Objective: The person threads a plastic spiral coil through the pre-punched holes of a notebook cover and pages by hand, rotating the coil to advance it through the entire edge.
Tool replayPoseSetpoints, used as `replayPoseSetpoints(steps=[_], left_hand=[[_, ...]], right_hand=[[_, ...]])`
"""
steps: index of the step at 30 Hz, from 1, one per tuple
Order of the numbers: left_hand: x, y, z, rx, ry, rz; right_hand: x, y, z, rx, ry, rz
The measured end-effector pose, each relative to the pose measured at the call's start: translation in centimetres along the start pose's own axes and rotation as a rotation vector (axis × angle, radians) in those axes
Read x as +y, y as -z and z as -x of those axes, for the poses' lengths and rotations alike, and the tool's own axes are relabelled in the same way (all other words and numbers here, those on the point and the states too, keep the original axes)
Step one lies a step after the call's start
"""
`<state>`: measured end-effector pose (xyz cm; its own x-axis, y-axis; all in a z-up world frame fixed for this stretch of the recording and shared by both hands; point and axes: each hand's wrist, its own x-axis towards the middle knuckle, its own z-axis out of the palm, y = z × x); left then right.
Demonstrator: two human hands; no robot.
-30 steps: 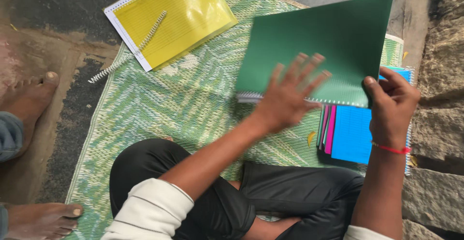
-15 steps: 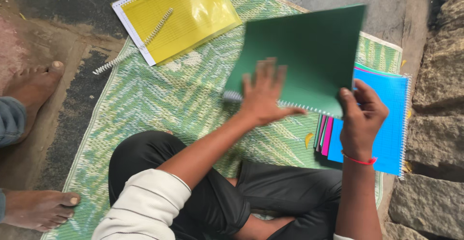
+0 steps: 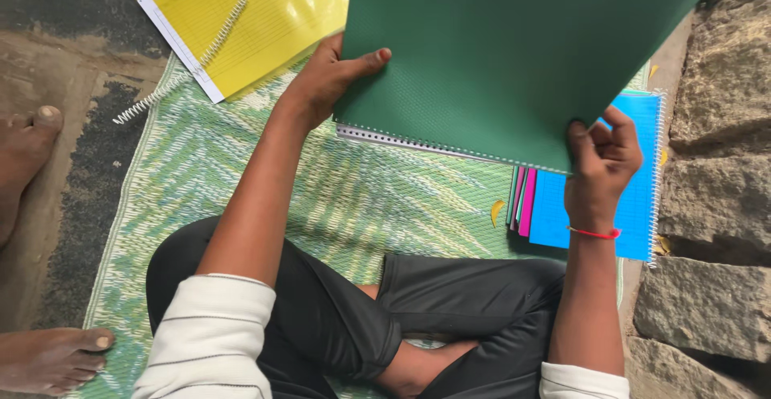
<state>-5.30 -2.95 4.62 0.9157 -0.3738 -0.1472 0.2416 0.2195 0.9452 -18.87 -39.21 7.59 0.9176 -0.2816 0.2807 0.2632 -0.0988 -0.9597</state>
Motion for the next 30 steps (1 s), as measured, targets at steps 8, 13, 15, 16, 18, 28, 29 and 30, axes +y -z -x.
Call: replayPoseSetpoints(steps=[8, 13, 15, 16, 18, 28, 29, 30], left_hand=[[-4.4, 0.4, -1.6, 0.016, -0.392, -0.204], [-8.5, 1.5, -2.1, 0.050, -0.444, -0.459], [-9.6, 1.9, -1.7, 0.024, -0.458, -0.541], [-9.9, 2.0, -1.8, 0.046, -0.425, -0.560], [-10.5, 1.7, -1.5, 0.096, -0.354, -0.590], [-11.2, 1.6, -2.5, 0.164, -0.379, -0.744], [-11.2, 1.5, -2.7, 0.149, -0.382, -0.731], [-11.3, 1.6, -2.8, 0.133, -0.385, -0.717]], right_hand=[[9.3, 1.2, -0.2, -0.063, -0.023, 0.197], [12.9, 0.0, -0.4, -0.199, -0.113, 0.348], [12.5, -0.7, -0.4, -0.283, -0.091, 0.339], [12.3, -1.2, -0.4, -0.290, -0.057, 0.350], [12.1, -1.8, -0.3, -0.312, 0.006, 0.375], [13.5, -2.4, -0.1, -0.265, 0.270, 0.665], [13.3, -2.2, 0.0, -0.248, 0.221, 0.663], [13.2, -2.1, 0.0, -0.231, 0.172, 0.661]])
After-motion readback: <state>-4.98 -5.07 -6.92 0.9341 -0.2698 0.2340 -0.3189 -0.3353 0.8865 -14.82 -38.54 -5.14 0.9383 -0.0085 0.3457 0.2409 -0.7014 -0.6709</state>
